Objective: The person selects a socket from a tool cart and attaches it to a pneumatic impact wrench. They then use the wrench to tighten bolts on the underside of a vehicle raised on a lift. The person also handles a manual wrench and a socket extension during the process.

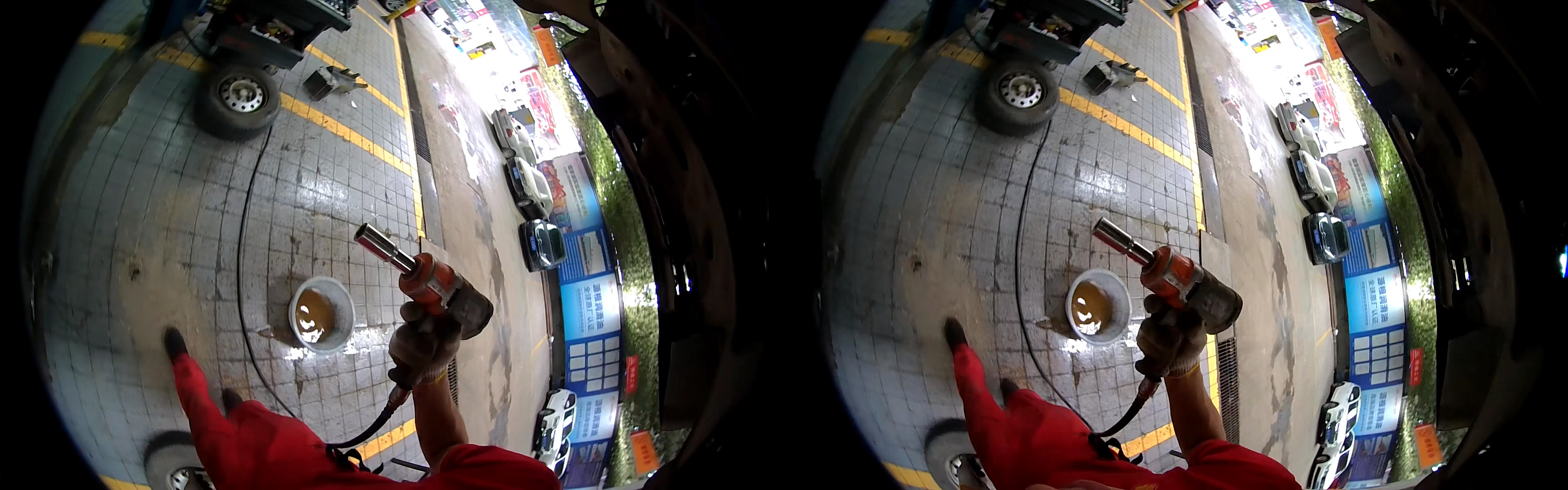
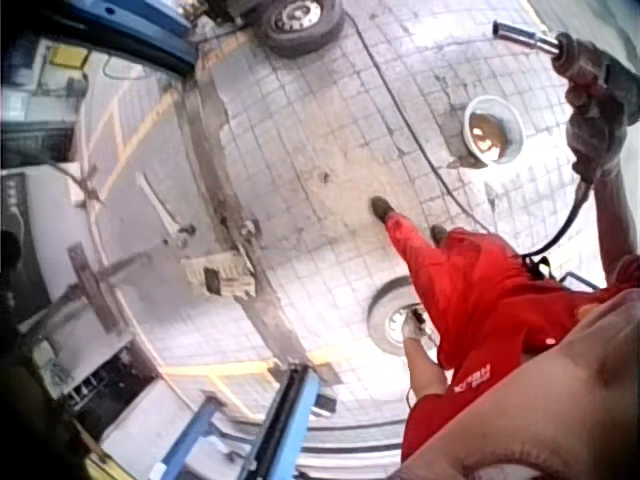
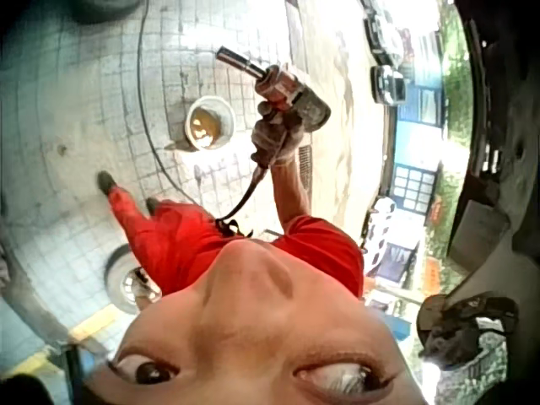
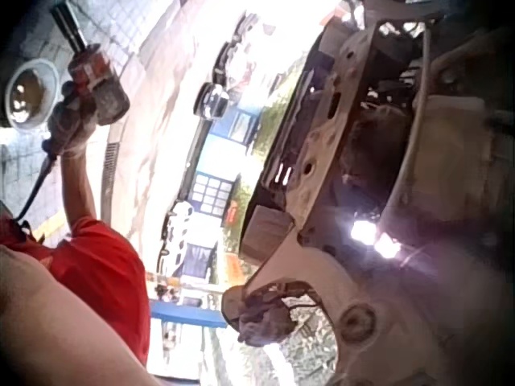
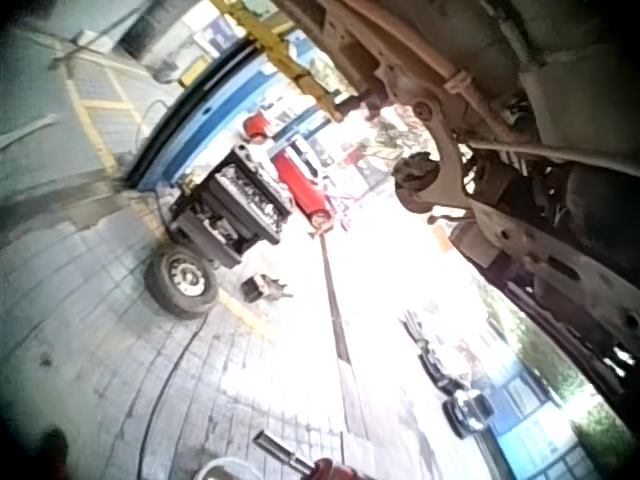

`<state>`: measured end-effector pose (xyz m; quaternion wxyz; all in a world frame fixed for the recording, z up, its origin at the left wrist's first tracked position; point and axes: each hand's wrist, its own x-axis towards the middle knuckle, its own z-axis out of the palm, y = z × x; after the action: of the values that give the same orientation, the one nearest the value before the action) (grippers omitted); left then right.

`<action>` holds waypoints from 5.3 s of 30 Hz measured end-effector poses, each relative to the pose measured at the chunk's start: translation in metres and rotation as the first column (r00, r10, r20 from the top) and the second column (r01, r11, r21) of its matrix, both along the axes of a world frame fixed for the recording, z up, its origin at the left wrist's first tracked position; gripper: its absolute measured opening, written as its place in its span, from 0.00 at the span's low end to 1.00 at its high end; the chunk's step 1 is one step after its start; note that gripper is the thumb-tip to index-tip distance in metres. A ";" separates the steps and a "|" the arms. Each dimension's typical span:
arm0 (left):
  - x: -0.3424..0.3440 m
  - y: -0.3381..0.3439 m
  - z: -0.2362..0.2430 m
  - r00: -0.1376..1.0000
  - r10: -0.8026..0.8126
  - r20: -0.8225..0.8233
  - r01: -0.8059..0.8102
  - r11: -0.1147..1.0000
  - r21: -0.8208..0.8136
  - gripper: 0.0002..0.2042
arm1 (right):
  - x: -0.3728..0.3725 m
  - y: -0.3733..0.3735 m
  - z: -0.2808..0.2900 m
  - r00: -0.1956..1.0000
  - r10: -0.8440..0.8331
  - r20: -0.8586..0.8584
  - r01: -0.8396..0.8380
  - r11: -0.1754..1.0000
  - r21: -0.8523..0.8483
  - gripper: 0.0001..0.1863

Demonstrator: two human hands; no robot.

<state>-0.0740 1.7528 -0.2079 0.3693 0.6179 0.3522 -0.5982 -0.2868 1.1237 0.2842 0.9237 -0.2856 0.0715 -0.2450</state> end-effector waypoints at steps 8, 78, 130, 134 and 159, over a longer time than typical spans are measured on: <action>0.250 -0.234 0.031 0.955 -0.225 0.194 0.251 0.960 -0.122 0.15 | 0.044 -0.098 0.017 0.942 -0.330 0.062 0.331 0.944 -0.003 0.40; -0.383 -1.517 0.569 -0.755 -0.576 0.313 -0.321 -0.090 -0.943 0.20 | 0.025 -0.802 0.109 -0.792 0.609 -0.033 -0.465 -0.638 -0.613 0.35; -0.302 -1.478 0.632 -0.472 -0.538 0.698 -0.878 0.221 -0.424 0.31 | 0.069 -0.831 0.225 -0.271 0.960 -0.065 0.194 -0.012 -0.981 0.73; -0.299 -1.485 0.669 -0.577 -0.495 0.650 -0.809 0.235 -0.539 0.25 | 0.108 -0.816 0.212 -0.355 0.906 -0.229 0.075 -0.216 -0.973 0.56; -0.330 -1.371 0.866 -0.676 -0.486 0.553 -0.723 0.583 -0.371 0.18 | 0.209 -0.817 0.207 -0.174 0.976 -0.135 -0.701 -0.219 -0.679 0.18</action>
<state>-0.4042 0.3813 0.6582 0.3402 0.6674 0.1413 0.6472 -0.0774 0.3067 0.4908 0.6469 -0.4199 -0.4590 0.4411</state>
